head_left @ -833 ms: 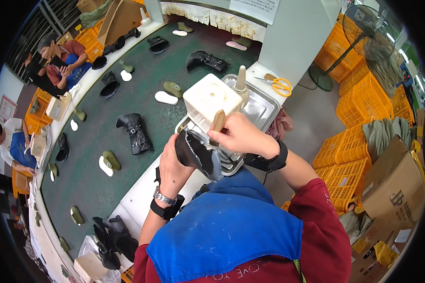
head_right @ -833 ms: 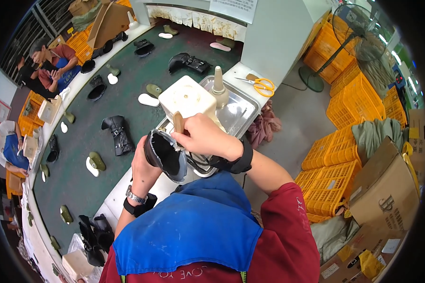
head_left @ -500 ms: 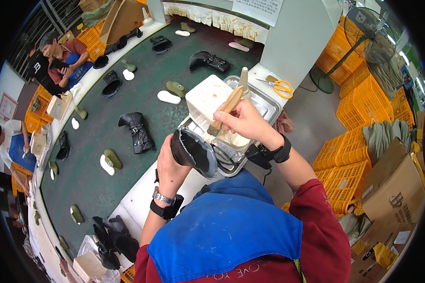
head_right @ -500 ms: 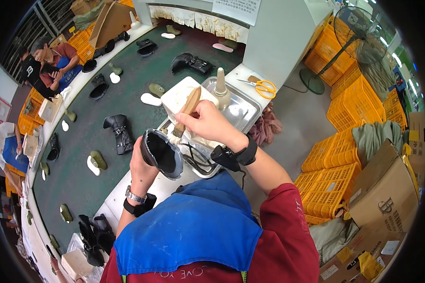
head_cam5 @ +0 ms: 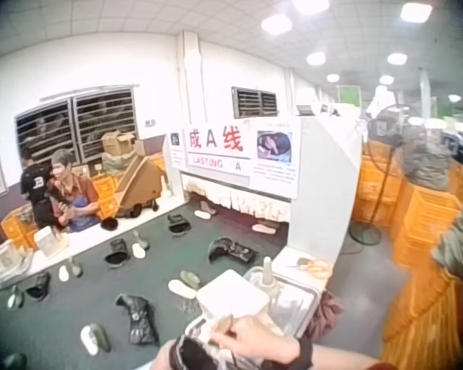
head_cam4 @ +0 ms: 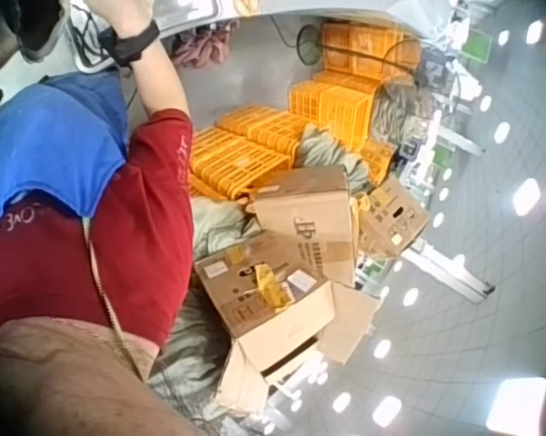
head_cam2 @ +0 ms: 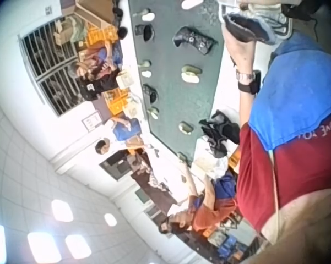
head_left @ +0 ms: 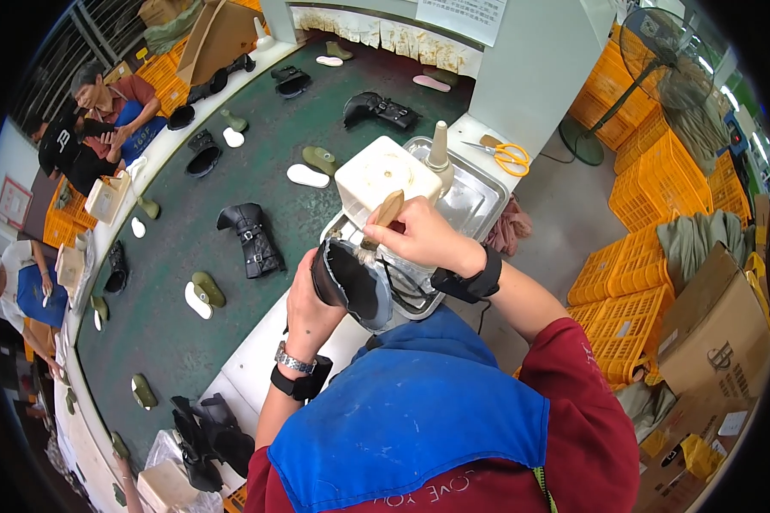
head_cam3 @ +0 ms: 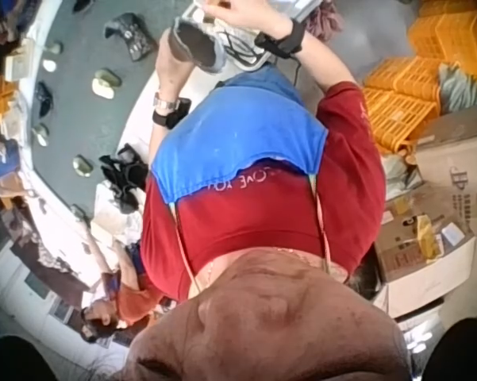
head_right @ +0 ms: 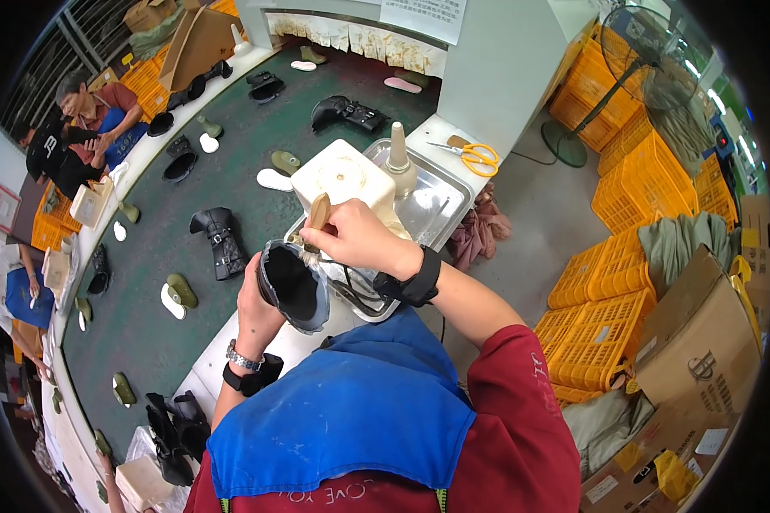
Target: The recorder takes shoe uppers from a box and applies glue to the inner edges using a brush at a factory workstation.
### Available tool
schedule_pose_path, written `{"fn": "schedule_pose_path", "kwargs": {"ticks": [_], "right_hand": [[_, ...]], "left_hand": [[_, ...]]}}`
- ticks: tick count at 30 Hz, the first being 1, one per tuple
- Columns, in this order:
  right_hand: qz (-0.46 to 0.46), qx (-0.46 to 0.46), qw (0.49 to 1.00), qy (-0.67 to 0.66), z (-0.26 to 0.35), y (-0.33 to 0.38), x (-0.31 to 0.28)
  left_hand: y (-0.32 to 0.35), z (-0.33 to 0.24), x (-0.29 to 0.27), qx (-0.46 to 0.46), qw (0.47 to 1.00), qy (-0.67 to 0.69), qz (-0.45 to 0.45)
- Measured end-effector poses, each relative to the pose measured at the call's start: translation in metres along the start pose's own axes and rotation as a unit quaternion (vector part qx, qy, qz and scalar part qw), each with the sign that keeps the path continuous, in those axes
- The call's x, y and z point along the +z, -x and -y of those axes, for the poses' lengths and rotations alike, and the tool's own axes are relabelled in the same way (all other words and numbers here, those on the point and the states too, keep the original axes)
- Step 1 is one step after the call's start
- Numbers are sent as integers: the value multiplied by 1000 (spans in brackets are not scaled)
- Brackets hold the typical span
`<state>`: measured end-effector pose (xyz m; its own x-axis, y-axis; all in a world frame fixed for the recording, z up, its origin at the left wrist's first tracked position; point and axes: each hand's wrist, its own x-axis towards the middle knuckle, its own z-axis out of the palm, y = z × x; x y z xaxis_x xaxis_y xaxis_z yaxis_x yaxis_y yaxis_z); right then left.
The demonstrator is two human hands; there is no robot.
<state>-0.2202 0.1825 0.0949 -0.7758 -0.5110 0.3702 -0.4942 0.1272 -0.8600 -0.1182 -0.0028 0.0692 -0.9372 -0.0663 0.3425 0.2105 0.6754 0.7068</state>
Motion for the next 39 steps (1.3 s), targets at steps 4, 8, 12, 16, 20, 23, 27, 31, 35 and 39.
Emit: {"fn": "schedule_pose_path", "kwargs": {"ticks": [4,8,12,16,20,23,27,31,35,39], "right_hand": [[-22,-19,999,17,4,-1,0],[-43,17,998,-37,11,-7,-2],[32,11,999,19,10,-6,7],[31,-22,998,53,6,-7,15],[24,-83,996,23,2,-1,22],[12,-178,983,45,0,2,21],[-22,-230,972,43,0,4,16],[-82,-15,988,-126,1,19,-3],[-190,56,961,-193,-6,36,-18],[-227,79,954,-179,-10,50,-15]], "left_hand": [[1,1,1,2,1000,27,4],[1,7,-1,-55,991,111,56],[6,18,4,-39,984,157,73],[8,19,2,-37,979,172,100],[8,19,-2,-50,980,160,103],[6,16,-6,-45,974,189,116],[3,15,-12,-55,970,198,129],[8,27,-22,-113,953,256,115],[19,67,-29,-231,818,524,50],[41,113,-42,-315,618,718,-48]]}}
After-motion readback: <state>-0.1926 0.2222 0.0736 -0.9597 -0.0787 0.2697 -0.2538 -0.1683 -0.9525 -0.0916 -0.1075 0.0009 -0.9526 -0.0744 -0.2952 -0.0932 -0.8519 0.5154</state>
